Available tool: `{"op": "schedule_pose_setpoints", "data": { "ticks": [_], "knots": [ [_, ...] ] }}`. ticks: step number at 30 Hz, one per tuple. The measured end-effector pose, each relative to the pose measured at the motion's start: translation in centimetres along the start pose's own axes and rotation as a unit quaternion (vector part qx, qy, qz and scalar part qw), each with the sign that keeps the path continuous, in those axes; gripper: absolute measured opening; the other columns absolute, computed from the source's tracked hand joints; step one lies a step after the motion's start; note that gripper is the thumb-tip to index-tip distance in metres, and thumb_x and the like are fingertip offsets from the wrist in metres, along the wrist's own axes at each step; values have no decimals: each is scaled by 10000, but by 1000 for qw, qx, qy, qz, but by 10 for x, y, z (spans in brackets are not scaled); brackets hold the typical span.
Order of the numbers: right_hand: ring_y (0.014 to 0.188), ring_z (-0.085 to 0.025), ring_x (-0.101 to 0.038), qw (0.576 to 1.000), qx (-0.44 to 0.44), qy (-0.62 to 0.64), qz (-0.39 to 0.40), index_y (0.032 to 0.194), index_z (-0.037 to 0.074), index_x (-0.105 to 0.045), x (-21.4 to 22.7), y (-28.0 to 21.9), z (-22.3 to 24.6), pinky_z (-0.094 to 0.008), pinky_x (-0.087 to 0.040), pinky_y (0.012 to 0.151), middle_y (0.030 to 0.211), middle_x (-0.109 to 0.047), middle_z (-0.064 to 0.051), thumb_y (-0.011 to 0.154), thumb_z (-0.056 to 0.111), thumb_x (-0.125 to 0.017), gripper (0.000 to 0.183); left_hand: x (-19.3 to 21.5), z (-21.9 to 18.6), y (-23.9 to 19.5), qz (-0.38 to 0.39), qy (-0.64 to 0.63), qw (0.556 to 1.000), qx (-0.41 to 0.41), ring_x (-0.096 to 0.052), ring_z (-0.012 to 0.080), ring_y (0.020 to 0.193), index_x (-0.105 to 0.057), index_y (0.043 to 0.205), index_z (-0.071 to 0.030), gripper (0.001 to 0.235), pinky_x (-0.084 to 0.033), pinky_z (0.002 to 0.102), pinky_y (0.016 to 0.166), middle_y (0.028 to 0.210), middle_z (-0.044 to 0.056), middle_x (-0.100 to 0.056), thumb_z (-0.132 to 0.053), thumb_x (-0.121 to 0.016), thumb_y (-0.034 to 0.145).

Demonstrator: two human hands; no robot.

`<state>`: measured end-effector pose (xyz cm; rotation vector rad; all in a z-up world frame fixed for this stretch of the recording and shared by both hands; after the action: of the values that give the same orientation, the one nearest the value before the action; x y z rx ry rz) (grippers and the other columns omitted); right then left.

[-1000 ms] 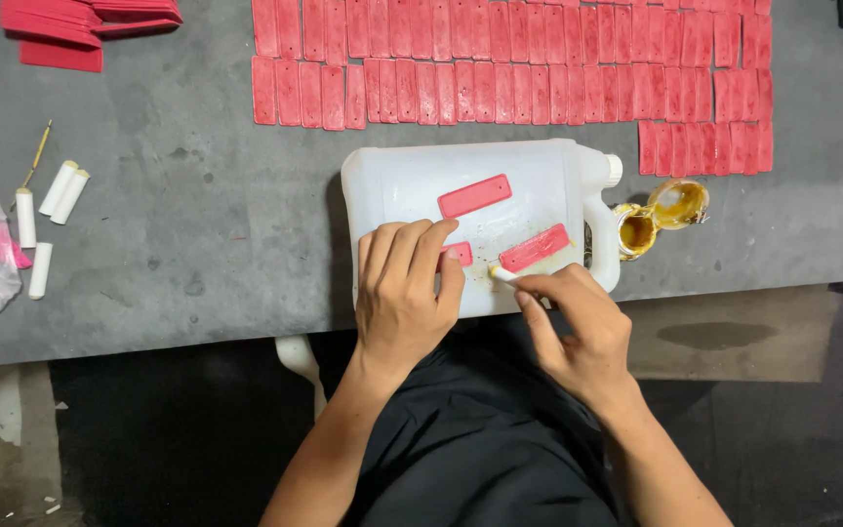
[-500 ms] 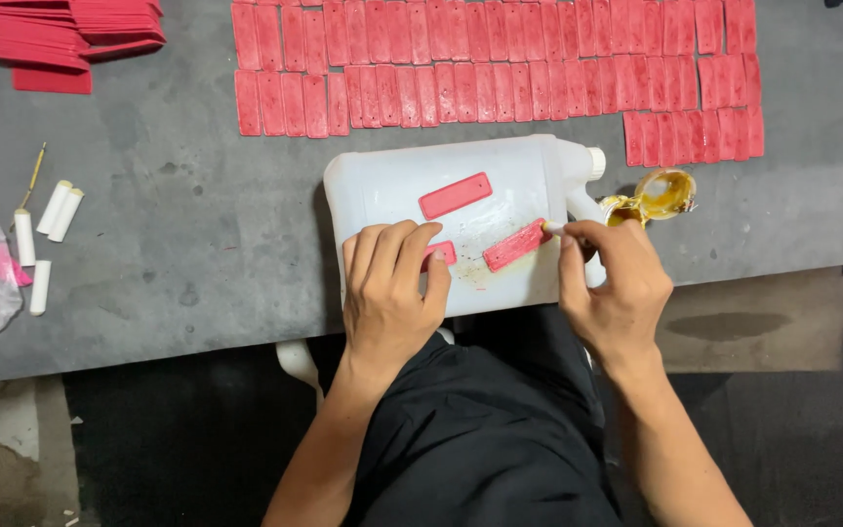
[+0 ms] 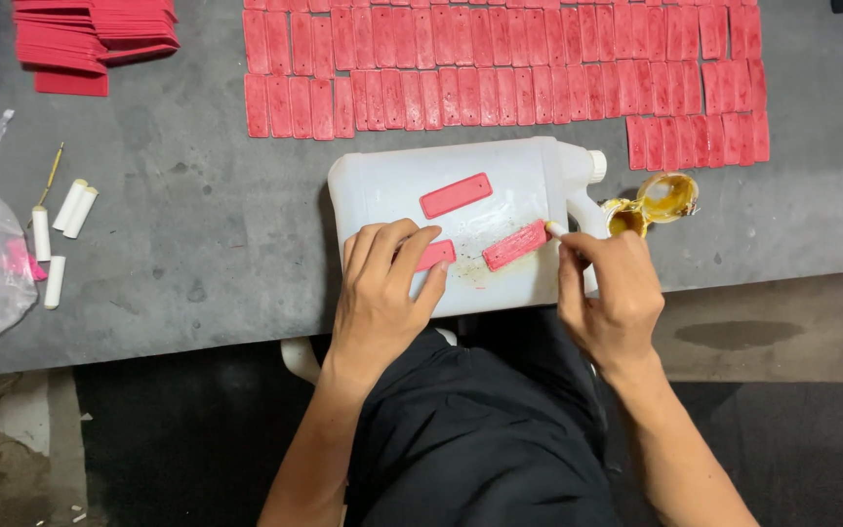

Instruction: Applying glue or edge paint to small red leather strips using a manual applicator on a workshop table

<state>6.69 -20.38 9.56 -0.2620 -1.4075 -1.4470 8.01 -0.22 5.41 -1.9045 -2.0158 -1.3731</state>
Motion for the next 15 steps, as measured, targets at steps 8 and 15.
{"op": "schedule_pose_setpoints", "data": {
  "ticks": [8,15],
  "knots": [
    [593,-273,-599,985,-74,154,6,923,32,-760,2,-17,29,-358,-517,599,656,-632,-83,927,18,-708,54,2,-6,5,28,-21,999,15,-588,321,952,-697,1151,-21,263,-471,447,869,1028,122,-609,-236,-653,1006],
    [567,-140,-450,930,-220,292,-41,949,-9,-748,7,-52,-23,-302,-438,544,614,-505,-76,942,1,-697,53,-20,-43,9,23,90,994,-49,-558,310,1049,-709,1141,-30,328,-426,488,939,1112,114,-621,-277,-743,928]
  ]
}}
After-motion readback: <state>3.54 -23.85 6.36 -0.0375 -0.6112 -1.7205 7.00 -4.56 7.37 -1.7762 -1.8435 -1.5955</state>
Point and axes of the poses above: each hand's wrist, its own y-axis towards the middle knuckle, its own x-axis out of the back of the hand, z = x × y, the point moved 10 cm from there along y, towards the middle knuckle
